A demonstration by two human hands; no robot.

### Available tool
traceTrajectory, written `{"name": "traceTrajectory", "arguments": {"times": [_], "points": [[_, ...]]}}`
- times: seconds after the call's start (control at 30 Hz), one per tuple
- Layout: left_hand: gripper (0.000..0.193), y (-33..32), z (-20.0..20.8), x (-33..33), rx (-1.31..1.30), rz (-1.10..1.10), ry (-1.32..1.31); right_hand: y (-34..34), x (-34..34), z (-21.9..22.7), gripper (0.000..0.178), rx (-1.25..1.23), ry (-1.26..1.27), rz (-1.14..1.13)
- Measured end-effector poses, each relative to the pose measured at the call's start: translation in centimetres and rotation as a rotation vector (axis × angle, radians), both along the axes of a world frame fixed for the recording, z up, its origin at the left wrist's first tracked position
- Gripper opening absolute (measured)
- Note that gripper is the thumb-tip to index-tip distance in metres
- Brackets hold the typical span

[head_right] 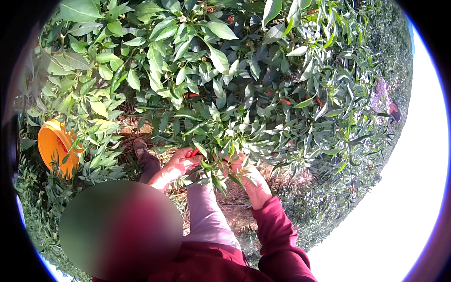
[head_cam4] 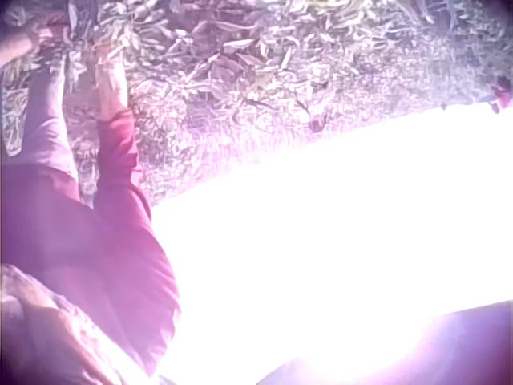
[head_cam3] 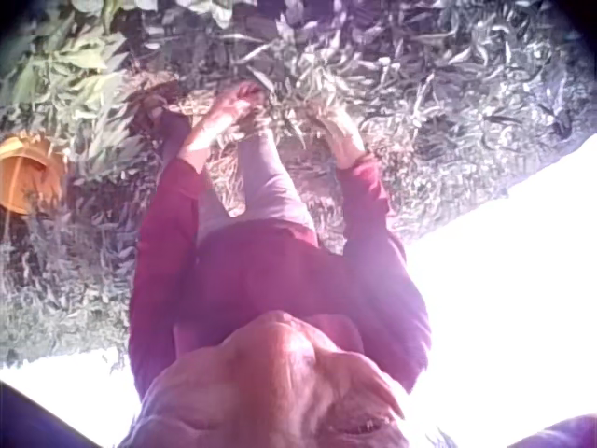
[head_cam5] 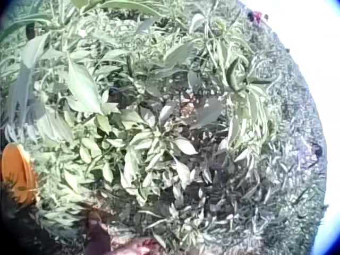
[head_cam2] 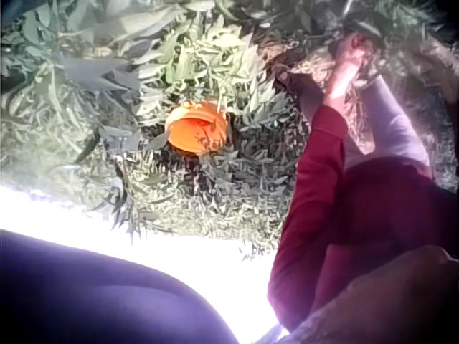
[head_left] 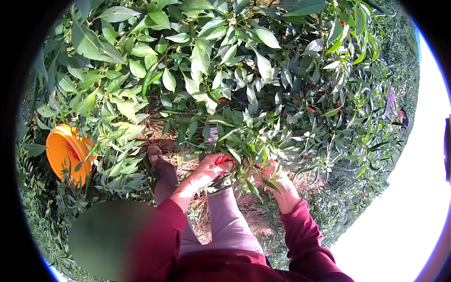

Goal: The person harvests ripe red chili peppers from green plants in an outdoor field. They use both hands to pluck the peppers and place them into a yellow bucket on the ground.

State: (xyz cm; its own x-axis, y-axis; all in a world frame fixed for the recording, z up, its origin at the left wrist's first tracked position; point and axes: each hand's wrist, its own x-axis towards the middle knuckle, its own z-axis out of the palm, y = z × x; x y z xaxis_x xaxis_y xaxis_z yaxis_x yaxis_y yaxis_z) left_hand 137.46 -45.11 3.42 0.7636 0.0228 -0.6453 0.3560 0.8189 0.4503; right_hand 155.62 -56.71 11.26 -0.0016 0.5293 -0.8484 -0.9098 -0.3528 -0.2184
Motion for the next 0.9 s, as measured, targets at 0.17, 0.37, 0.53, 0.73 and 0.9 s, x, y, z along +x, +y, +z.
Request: {"name": "traceTrajectory", "arguments": {"times": [0.17, 0.37, 0.53, 0.73, 0.9], "points": [[0.017, 1.5, 1.6, -4.4, -0.284, 0.14, 0.07, 4.7, 1.2, 5.3, 0.017, -0.247, -0.918, 0.901], [0.016, 7.0, 5.0, -9.3, -0.08, -0.099, 0.22, 5.6, 9.5, 6.6, 0.023, -0.269, -1.086, -0.019], [0.013, 11.0, 6.2, -8.9, 0.038, 0.185, 0.094, 4.7, 14.0, 1.8, 0.018, -0.477, -0.866, -0.135], [0.008, 14.5, 3.4, -2.7, 0.341, 0.027, 0.081, 4.1, 14.6, -0.1, 0.007, -0.479, -0.76, -0.32], [0.019, 16.5, -2.5, 1.6, 0.828, -0.281, 0.311, 3.1, 17.5, -0.6, 0.032, -0.018, -0.302, -0.559]]}}
